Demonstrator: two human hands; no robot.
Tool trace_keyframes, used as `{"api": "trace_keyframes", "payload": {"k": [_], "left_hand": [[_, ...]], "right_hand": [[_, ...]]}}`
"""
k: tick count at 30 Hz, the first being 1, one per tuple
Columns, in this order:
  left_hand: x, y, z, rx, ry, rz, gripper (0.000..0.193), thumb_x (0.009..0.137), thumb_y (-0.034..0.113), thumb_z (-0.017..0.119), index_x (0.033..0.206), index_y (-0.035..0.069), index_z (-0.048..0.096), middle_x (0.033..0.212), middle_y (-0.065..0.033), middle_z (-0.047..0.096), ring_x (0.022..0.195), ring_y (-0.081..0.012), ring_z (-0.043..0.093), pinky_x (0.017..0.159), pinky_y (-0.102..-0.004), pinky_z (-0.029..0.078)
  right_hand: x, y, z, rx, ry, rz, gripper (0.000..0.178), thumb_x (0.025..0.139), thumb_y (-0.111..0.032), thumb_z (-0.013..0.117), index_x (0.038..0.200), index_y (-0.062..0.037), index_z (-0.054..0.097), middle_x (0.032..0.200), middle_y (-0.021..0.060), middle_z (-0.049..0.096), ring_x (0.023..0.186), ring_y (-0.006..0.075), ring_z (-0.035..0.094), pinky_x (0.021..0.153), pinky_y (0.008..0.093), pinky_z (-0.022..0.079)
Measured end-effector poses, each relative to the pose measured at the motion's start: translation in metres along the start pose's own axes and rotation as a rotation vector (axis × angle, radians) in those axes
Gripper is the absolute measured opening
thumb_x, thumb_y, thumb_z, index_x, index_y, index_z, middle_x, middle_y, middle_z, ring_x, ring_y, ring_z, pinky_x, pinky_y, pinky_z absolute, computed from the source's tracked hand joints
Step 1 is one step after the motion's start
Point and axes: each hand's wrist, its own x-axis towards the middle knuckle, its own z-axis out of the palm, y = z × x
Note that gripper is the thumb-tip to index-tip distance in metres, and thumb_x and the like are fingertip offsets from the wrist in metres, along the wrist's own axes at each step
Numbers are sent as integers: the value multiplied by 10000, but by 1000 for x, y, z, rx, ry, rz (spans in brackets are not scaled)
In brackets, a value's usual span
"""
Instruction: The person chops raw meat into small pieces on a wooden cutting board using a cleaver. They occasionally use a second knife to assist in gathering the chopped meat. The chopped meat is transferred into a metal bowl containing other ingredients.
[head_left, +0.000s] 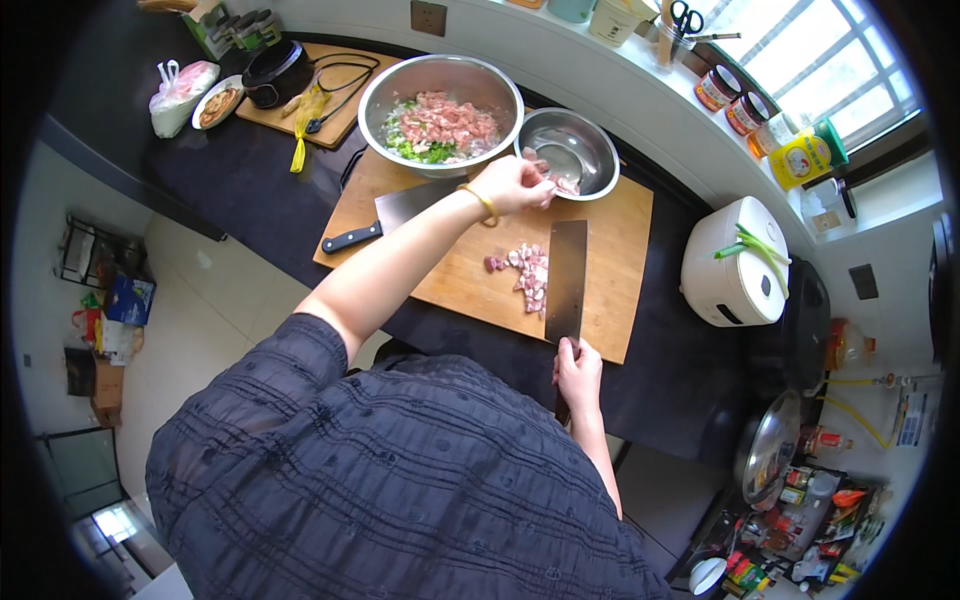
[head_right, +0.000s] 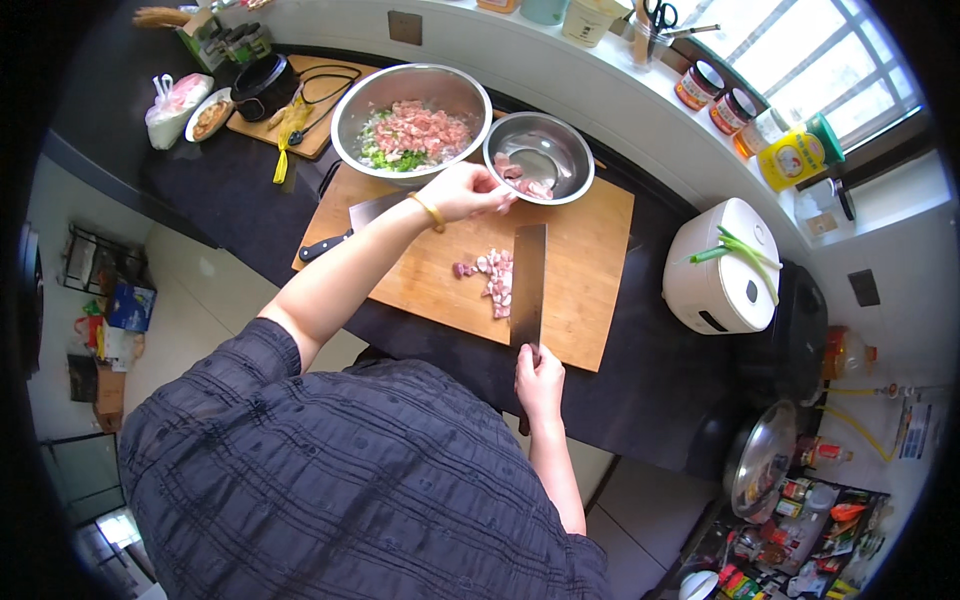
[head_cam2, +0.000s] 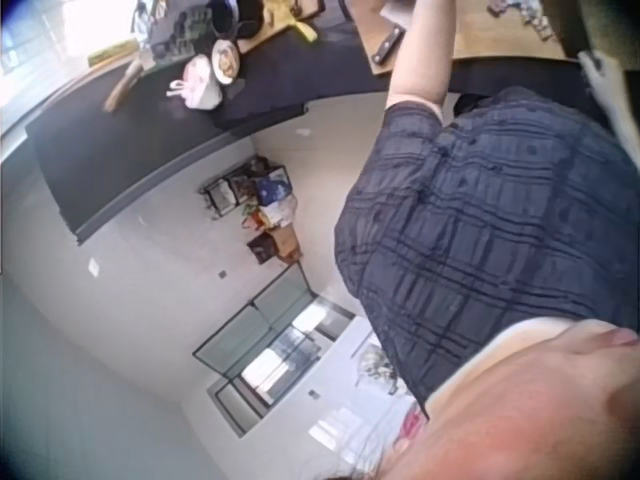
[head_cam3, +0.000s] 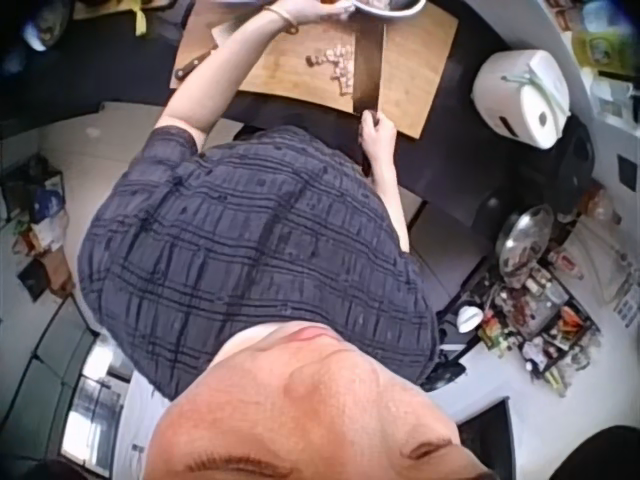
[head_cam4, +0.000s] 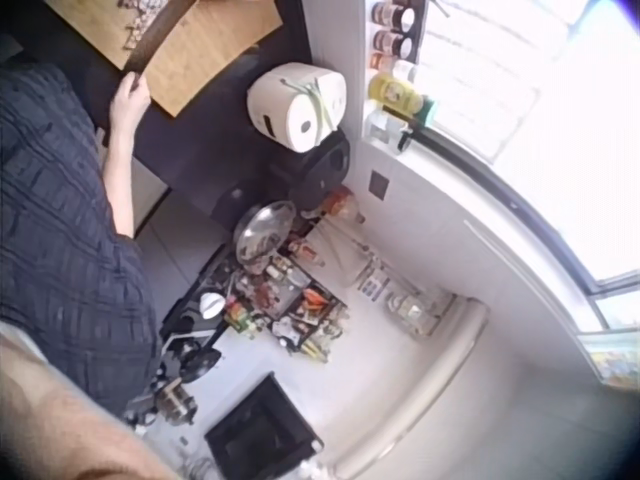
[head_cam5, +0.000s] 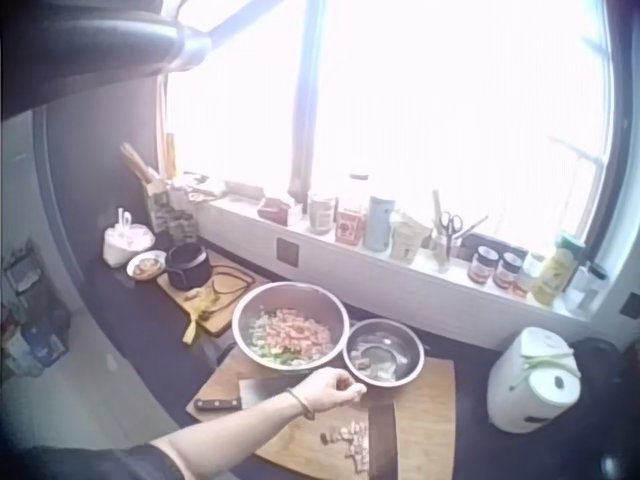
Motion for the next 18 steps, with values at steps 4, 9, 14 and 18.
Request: {"api": "trace_keyframes", "payload": {"k": [4,9,14,18], "left_hand": [[39,-46,19,266,317,156,243,779,243,619,903,36,643,802,-124,639,699,-205,612,660,-303,485],[-1,-96,40,670,103,85,184,667,152,652,826,61,642,795,-136,630,755,-288,606,695,-369,480],[-39,-133,63,458,58,-59,201,606,163,717,737,28,645,716,-132,638,662,-242,627,646,-320,495],[-72,-120,71,258,195,-154,222,618,176,729,740,31,613,688,-115,626,646,-237,620,626,-320,491]], "right_hand": [[-3,3,-7,60,-12,54,257,873,-139,496,646,-19,484,460,3,449,372,69,423,359,236,342],[-10,11,-10,48,11,90,254,871,-134,493,646,-15,490,465,0,455,368,74,424,356,234,342],[-7,17,-7,-93,-40,78,251,843,-154,517,663,20,505,475,68,465,417,119,477,408,283,375],[0,15,1,-304,-84,-2,245,814,-181,537,708,40,538,533,161,498,488,233,533,499,341,415]]}}
